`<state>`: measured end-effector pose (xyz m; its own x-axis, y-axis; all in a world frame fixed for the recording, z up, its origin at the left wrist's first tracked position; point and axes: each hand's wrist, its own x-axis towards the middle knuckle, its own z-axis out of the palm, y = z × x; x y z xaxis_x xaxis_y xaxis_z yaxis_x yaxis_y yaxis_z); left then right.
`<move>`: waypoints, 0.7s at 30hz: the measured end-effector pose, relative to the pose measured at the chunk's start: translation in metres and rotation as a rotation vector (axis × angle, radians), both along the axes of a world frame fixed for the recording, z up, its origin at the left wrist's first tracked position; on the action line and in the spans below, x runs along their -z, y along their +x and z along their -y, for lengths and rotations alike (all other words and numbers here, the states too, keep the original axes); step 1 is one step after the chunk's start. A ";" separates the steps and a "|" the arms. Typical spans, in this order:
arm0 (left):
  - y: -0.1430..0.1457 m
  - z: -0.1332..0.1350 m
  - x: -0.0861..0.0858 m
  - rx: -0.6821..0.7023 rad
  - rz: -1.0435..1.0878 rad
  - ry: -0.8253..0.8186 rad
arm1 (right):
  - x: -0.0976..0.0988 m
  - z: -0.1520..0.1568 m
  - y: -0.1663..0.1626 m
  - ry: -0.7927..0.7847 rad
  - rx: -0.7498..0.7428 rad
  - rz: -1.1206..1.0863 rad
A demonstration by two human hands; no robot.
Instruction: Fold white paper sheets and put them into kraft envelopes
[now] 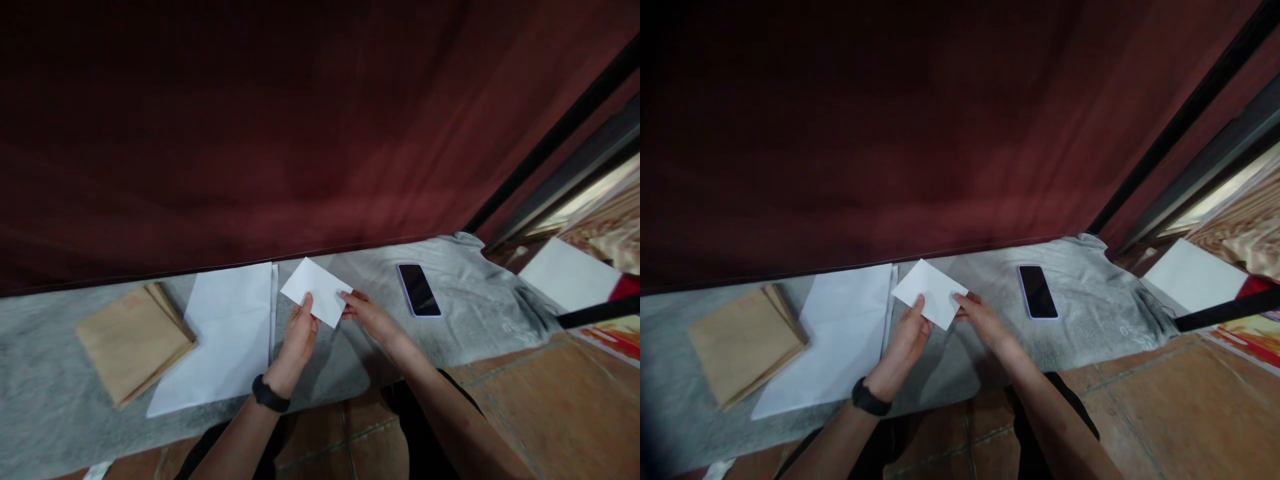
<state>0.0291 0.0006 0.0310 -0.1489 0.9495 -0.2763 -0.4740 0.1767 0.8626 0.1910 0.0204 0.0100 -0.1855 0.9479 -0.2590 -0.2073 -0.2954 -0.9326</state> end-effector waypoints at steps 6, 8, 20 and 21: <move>-0.020 0.001 0.006 -0.038 -0.005 -0.070 | 0.009 -0.012 0.006 0.083 0.085 0.321; -0.031 0.000 0.008 -0.071 -0.103 -0.083 | 0.010 -0.014 0.012 0.102 0.050 0.419; -0.027 0.022 0.017 0.208 -1.135 -0.016 | 0.010 -0.007 0.031 0.390 0.008 1.118; -0.026 0.022 0.015 0.237 -1.210 -0.027 | 0.010 -0.006 0.031 0.382 0.005 1.156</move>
<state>0.0034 -0.0217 0.0157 -0.1477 0.9839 -0.1003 0.6732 0.1743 0.7186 0.2219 0.0264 0.0005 -0.0260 0.9993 0.0267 0.8028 0.0368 -0.5951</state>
